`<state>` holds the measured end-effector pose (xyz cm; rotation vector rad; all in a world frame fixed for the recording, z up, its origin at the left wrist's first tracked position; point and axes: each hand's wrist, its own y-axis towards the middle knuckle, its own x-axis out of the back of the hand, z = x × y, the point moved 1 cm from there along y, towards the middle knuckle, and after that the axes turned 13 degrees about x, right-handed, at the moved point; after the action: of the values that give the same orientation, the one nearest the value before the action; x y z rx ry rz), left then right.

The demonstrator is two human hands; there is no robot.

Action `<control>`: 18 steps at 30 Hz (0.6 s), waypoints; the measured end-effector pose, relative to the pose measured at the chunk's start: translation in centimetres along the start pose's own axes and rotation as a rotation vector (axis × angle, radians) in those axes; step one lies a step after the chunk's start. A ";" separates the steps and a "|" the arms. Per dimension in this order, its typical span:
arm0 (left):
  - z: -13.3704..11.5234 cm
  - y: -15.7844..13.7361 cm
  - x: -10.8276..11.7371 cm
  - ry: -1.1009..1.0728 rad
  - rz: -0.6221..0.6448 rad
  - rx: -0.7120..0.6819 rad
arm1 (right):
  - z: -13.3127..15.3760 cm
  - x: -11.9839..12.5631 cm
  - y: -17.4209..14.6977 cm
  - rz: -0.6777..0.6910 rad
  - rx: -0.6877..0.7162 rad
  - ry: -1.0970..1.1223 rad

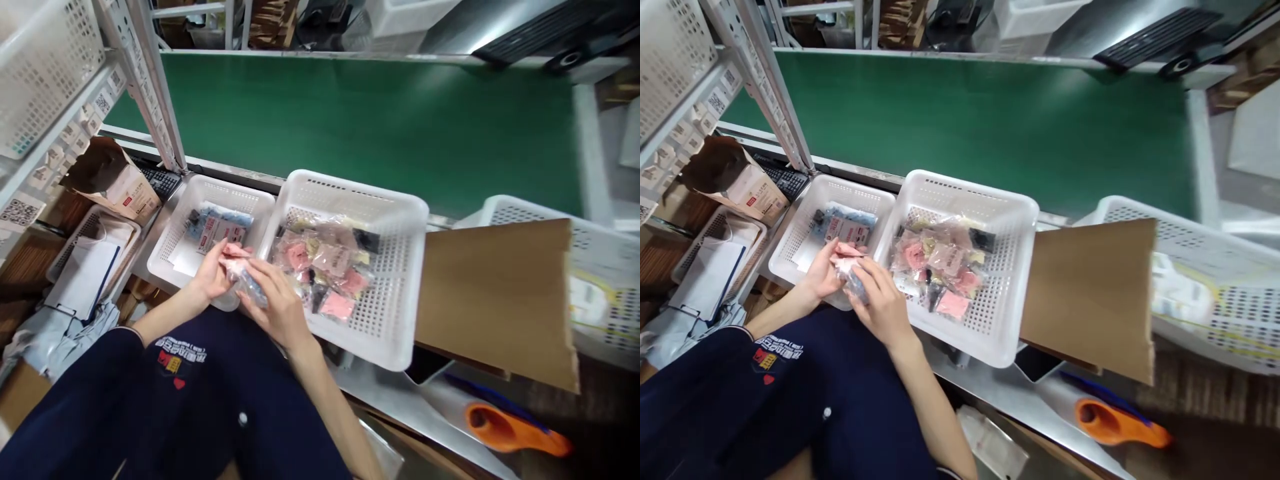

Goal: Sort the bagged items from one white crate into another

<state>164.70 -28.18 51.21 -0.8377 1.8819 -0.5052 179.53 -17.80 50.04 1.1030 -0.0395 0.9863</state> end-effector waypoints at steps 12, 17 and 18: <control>-8.1 1.7 5.4 0.088 -0.455 -0.376 | -3.6 9.1 -3.9 -0.351 -0.281 -0.682; -5.3 2.3 7.1 0.469 -0.415 -0.406 | -2.6 1.4 -2.8 -0.112 -0.255 -0.061; -4.3 2.3 7.1 0.569 -0.348 -0.403 | -2.1 -1.1 -2.0 -0.028 -0.223 0.029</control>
<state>158.00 -31.91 47.18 -1.4159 2.4180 -0.6333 179.34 -17.06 47.03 0.8822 -0.1078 0.9482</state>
